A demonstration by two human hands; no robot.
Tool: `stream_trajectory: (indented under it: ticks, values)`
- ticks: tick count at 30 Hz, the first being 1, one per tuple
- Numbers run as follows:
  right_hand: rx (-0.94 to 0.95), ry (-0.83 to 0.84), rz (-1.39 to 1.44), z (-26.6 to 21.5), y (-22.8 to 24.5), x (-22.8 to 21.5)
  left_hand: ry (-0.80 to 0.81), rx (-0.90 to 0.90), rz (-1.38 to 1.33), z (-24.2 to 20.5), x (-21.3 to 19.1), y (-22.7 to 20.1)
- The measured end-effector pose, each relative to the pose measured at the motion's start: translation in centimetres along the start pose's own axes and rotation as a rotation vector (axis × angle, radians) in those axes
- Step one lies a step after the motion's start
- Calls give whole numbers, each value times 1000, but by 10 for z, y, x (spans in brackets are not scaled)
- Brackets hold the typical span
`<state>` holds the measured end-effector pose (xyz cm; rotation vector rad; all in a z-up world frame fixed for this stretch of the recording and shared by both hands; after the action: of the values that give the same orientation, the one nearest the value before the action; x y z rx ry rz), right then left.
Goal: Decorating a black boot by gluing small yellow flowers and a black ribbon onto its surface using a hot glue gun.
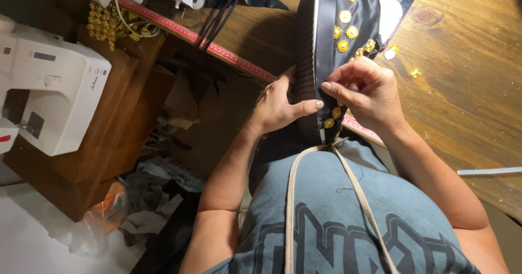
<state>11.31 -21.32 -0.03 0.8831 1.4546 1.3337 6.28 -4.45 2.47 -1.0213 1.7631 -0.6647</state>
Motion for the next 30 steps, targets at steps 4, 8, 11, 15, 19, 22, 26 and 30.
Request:
stream_trajectory:
  ticks: [4,8,11,15,19,22,26,30]
  values:
    - [-61,56,-21,6,15,0,7,-36,-6,4,6,11]
    - [-149,103,-96,9,34,-1,31,-77,-33,3,8,10]
    - [-203,97,-65,5,44,1,46,-90,-83,6,14,10]
    - [-202,65,-52,1,42,-1,30,-72,-34,7,14,12]
    - [-223,31,-12,-4,40,-8,12,-83,5,7,12,16]
    - [-213,-22,4,-14,34,-16,-10,-76,9,7,11,15]
    - [-233,-81,-65,-23,32,-17,-16,-50,-1,5,10,8]
    - [-229,-60,-58,-19,26,-13,-24,-52,-1,5,12,12]
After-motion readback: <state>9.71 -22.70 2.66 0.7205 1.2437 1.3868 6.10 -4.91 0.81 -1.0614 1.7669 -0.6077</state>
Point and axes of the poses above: each hand's wrist, its own z-axis towards the middle knuckle, its own x-axis out of the palm, y = z × x, the point moved 9 cm from there along z, towards the middle knuckle, and after that the axes turned 4 degrees about -y, right-handed, at the moved point
